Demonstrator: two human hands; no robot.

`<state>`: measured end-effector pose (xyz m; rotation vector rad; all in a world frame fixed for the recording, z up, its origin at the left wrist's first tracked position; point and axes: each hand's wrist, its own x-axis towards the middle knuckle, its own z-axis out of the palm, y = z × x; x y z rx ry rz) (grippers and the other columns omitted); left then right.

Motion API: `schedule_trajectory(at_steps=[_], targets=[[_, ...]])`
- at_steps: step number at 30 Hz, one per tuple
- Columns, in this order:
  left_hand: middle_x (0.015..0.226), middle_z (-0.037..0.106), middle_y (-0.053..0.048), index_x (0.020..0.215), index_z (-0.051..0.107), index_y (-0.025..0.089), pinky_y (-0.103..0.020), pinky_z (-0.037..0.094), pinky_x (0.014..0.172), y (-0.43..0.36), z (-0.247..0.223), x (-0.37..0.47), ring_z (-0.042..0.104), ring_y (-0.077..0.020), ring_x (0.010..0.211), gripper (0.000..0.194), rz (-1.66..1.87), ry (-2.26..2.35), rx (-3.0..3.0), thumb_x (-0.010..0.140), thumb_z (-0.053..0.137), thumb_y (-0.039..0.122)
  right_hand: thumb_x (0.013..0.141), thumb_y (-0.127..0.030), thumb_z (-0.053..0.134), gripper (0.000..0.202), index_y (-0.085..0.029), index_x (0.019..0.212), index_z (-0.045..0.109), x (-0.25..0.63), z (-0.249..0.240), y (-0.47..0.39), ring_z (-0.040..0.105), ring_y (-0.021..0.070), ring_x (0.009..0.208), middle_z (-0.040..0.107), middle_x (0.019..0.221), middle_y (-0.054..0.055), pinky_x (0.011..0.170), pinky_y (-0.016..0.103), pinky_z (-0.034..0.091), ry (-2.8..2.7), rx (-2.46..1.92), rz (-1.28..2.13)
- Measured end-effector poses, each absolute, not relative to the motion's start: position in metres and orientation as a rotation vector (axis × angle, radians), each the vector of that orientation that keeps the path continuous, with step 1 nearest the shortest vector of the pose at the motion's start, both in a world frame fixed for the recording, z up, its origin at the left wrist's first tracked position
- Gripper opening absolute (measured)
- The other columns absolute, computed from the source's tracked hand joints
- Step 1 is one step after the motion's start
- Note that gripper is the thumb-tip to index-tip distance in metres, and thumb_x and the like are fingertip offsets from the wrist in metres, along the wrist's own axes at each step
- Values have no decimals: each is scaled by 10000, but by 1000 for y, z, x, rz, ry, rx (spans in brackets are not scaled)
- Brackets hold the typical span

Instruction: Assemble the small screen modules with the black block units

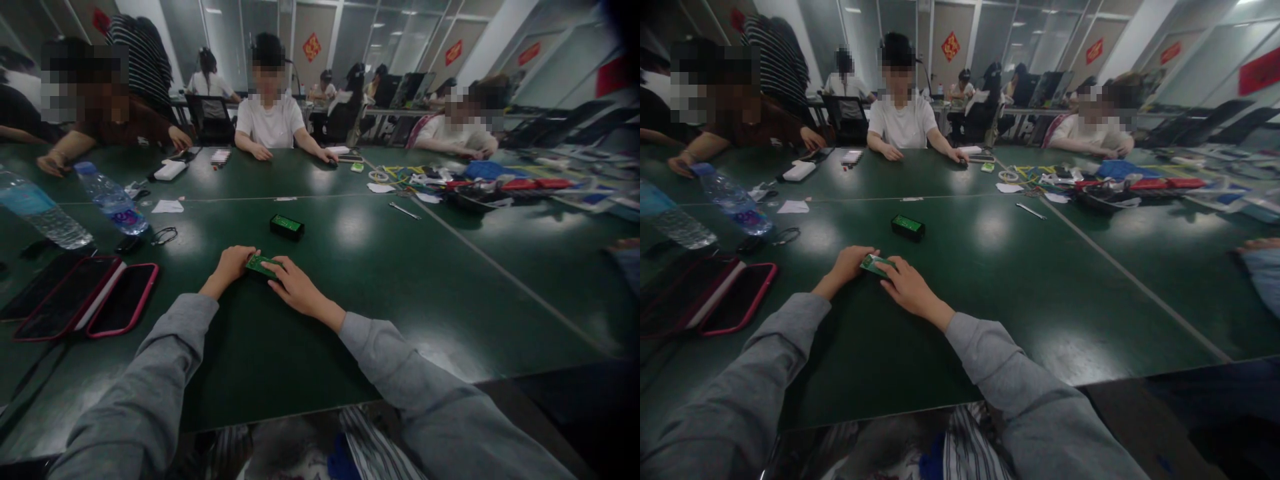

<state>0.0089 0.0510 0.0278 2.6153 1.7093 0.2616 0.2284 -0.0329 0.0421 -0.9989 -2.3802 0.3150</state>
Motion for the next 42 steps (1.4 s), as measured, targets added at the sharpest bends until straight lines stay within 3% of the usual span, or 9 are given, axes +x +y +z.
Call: schedule_trajectory(at_steps=[42], targets=[[875,722,-90,904,671,219,-281,363,628,52,27,8,666,-229,826,465,288,1668,2646,975,299,488,985,-307,450,471,-223,1432,330,230,44,-33,494,238,1169,409,1354,129,978,437,486,-2408,-1014,319]])
